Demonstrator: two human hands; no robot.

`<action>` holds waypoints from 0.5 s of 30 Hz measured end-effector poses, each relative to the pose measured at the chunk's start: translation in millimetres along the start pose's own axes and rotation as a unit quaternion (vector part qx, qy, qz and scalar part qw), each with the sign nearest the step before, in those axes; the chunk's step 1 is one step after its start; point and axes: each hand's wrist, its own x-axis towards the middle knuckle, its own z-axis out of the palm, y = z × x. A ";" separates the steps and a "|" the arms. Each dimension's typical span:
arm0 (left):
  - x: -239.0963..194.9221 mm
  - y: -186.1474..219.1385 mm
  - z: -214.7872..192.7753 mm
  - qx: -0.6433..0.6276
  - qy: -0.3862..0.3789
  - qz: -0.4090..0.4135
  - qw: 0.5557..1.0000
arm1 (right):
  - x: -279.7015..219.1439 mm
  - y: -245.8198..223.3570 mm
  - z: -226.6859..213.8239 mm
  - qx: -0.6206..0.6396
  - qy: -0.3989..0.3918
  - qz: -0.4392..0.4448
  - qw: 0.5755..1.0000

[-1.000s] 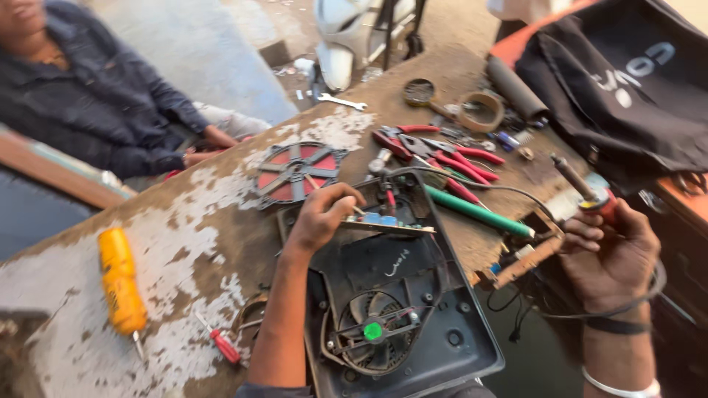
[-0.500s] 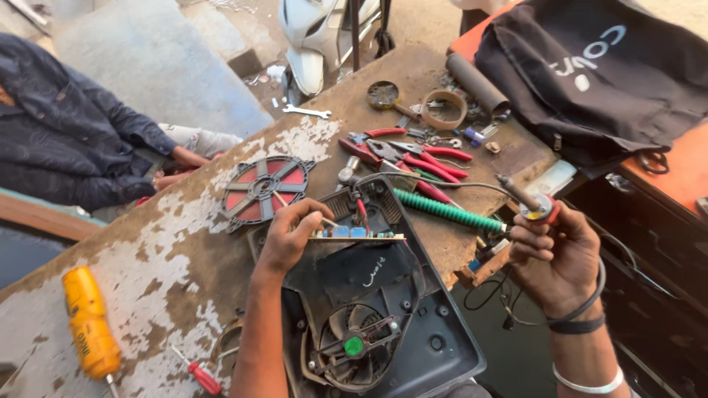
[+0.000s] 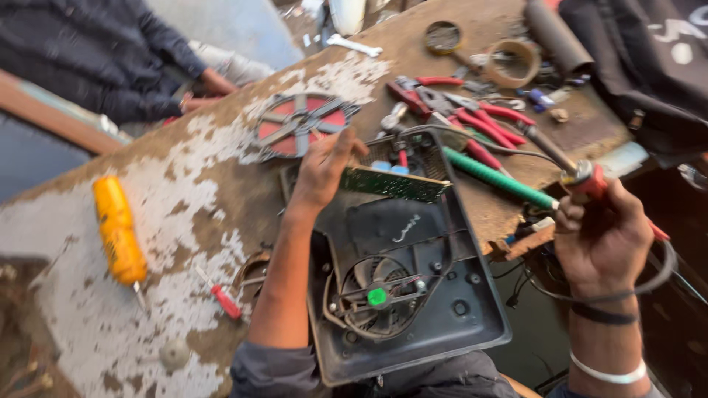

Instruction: The person holds a circuit board and uses a soldering iron to work on components, then removes a blue capacitor and places it on the table. The person continues to solder and adjust parts on the board while seated at a workbench.

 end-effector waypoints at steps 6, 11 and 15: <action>1.4 -5.9 0.5 -0.004 0.014 0.031 0.999 | -39.1 28.9 24.8 -0.322 -0.160 -0.152 0.921; 0.6 -7.3 2.9 -0.015 0.014 0.001 1.000 | -48.8 53.6 44.6 -0.495 -0.191 -0.193 0.825; 0.1 -8.4 4.3 -0.035 0.013 -0.019 0.999 | -50.0 68.5 56.3 -0.518 -0.202 -0.235 0.797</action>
